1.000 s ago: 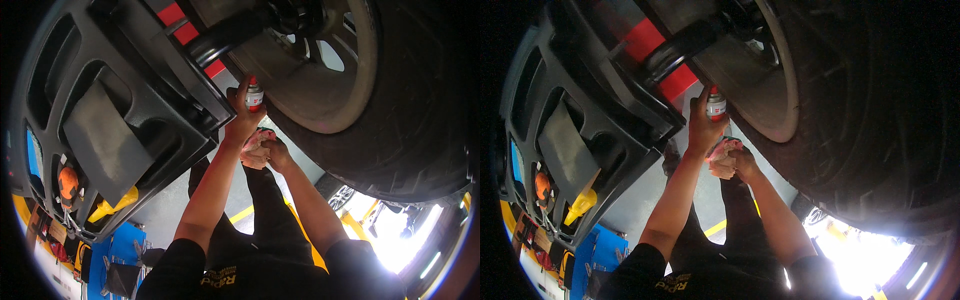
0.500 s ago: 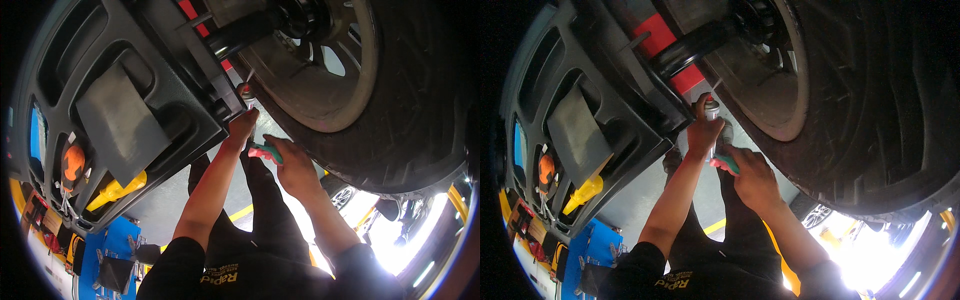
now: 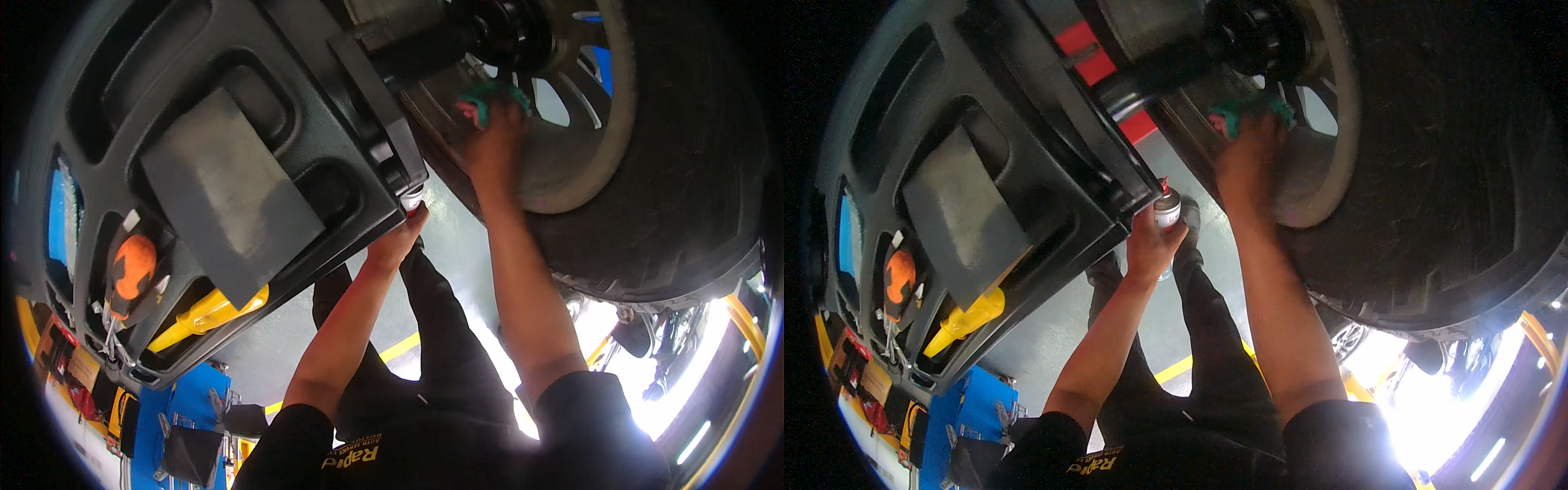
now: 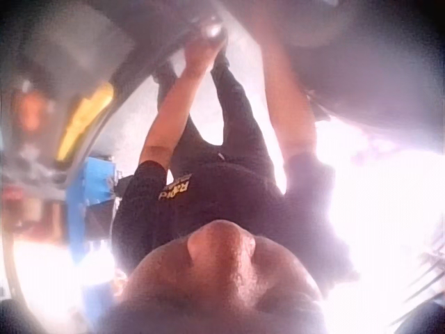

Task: The person walks through a garage, retrieves a cloth, and cleans the rim of a tire mounted on a balancing machine using a spray cleaner and sandpaper. They then apply a small weight to the rim.

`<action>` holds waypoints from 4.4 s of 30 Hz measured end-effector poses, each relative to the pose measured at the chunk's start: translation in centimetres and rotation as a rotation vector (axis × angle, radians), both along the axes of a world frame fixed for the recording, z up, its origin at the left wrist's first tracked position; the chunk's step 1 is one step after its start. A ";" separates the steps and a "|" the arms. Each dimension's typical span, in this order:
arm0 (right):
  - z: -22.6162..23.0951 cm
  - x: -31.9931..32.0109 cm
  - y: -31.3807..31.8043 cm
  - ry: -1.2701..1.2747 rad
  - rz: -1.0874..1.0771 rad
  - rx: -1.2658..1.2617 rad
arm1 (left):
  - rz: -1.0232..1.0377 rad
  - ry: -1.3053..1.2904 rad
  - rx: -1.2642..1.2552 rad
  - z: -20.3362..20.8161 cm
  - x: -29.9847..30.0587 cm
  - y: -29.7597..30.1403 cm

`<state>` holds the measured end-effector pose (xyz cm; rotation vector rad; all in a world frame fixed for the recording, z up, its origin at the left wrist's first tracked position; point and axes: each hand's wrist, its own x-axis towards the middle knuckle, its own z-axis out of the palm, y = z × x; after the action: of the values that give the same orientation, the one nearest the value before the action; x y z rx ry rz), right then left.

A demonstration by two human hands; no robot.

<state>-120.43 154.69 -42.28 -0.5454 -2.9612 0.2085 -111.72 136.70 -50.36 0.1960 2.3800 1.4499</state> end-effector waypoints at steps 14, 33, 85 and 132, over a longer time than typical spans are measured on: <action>-14.9 -6.7 -2.9 -0.617 0.087 0.031 | 0.027 -0.175 0.028 4.1 2.6 -5.6; -12.5 3.6 -2.5 -0.508 0.249 0.219 | -0.004 -0.071 0.162 8.9 1.1 -5.7; 11.7 7.9 -4.0 -0.677 0.422 0.087 | -0.081 -0.130 -0.081 5.1 -2.5 2.7; -20.4 -6.9 -4.1 -0.246 0.104 -0.397 | 0.048 -0.223 -0.062 8.2 6.4 -11.9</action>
<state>-127.36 150.58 -62.68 -0.4882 -3.2026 0.8082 -105.27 124.76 -42.16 -0.0375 2.2576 1.3408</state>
